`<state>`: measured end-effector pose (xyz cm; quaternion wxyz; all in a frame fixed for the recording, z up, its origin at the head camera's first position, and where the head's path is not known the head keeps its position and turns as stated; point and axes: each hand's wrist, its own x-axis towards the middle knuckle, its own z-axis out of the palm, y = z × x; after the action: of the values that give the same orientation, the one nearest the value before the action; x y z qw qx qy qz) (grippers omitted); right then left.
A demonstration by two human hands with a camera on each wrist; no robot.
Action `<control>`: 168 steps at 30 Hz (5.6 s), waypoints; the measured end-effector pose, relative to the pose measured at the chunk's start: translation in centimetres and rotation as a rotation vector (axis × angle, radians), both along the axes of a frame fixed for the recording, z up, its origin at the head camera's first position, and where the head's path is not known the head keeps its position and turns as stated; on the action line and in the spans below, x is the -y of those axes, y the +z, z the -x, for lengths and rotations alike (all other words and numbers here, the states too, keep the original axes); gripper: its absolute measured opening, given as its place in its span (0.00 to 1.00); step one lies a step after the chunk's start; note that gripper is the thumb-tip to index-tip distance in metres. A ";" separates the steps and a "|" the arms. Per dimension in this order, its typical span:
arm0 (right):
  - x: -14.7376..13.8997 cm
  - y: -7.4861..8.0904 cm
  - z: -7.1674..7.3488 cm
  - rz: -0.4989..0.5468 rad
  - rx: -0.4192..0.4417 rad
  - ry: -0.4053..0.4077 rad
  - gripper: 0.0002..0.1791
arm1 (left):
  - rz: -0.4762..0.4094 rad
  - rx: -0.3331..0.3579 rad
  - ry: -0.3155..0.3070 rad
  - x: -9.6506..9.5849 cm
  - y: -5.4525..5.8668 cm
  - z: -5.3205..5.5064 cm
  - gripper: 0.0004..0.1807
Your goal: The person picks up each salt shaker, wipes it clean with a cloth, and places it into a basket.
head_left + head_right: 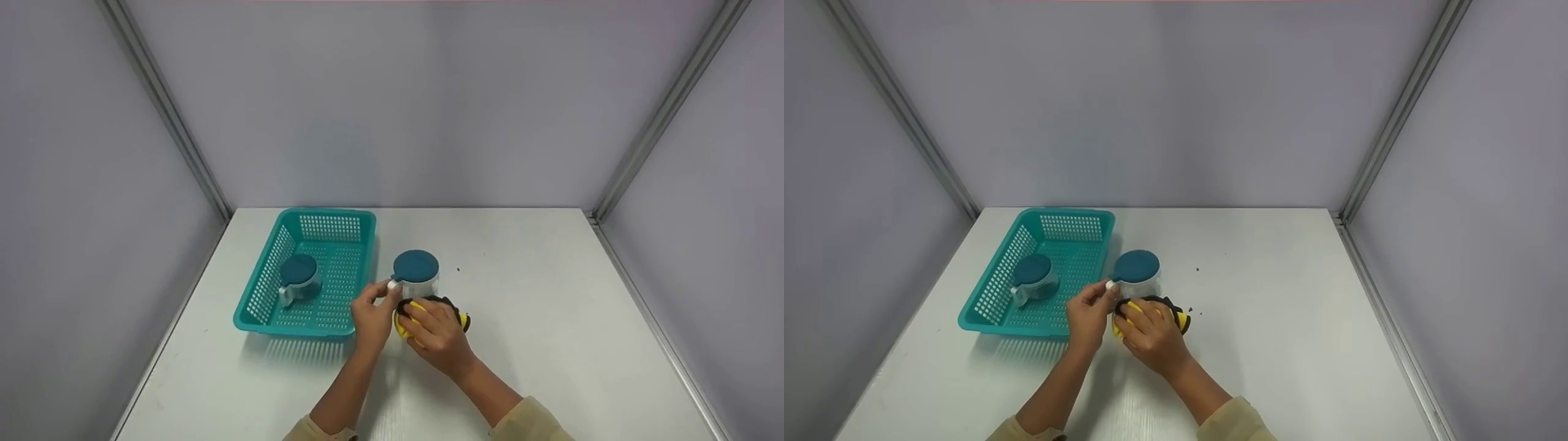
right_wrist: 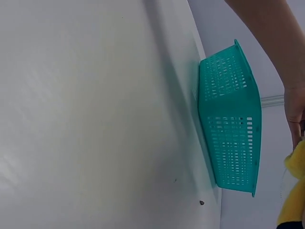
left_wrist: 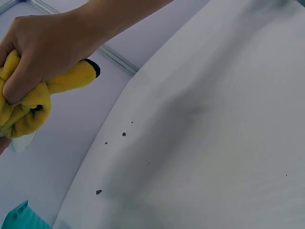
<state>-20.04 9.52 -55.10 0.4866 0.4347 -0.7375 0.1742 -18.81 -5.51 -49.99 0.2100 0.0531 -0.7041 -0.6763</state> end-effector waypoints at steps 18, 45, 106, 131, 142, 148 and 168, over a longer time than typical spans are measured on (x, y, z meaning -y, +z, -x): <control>0.2 -0.4 0.3 0.038 -0.040 -0.021 0.11 | -0.020 -0.030 -0.047 0.2 -0.1 0.0 0.09; -2.2 1.5 2.1 0.456 0.195 -0.083 0.12 | -0.102 -0.024 -0.064 0.3 0.2 -0.2 0.09; -2.6 -1.3 1.5 0.434 0.266 -0.117 0.16 | -0.115 -0.004 -0.043 0.7 -0.8 0.0 0.09; -2.7 0.2 2.3 0.615 0.362 -0.204 0.24 | -0.007 -0.077 -0.030 -1.4 -1.0 -1.0 0.11; -1.4 -0.1 1.1 0.598 0.231 -0.130 0.17 | -0.086 -0.024 -0.095 -0.9 -0.8 -0.3 0.12; -0.8 0.1 0.4 0.549 0.117 -0.115 0.13 | -0.120 0.021 -0.143 -0.1 -0.7 0.3 0.11; 1.2 -0.1 -0.4 0.384 -0.160 -0.102 0.09 | -0.177 0.139 -0.177 -1.0 -0.5 0.1 0.11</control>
<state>-19.63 8.35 -55.23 0.6256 0.3084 -0.6710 0.2517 -18.96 -4.53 -50.47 0.0944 0.0558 -0.6564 -0.7464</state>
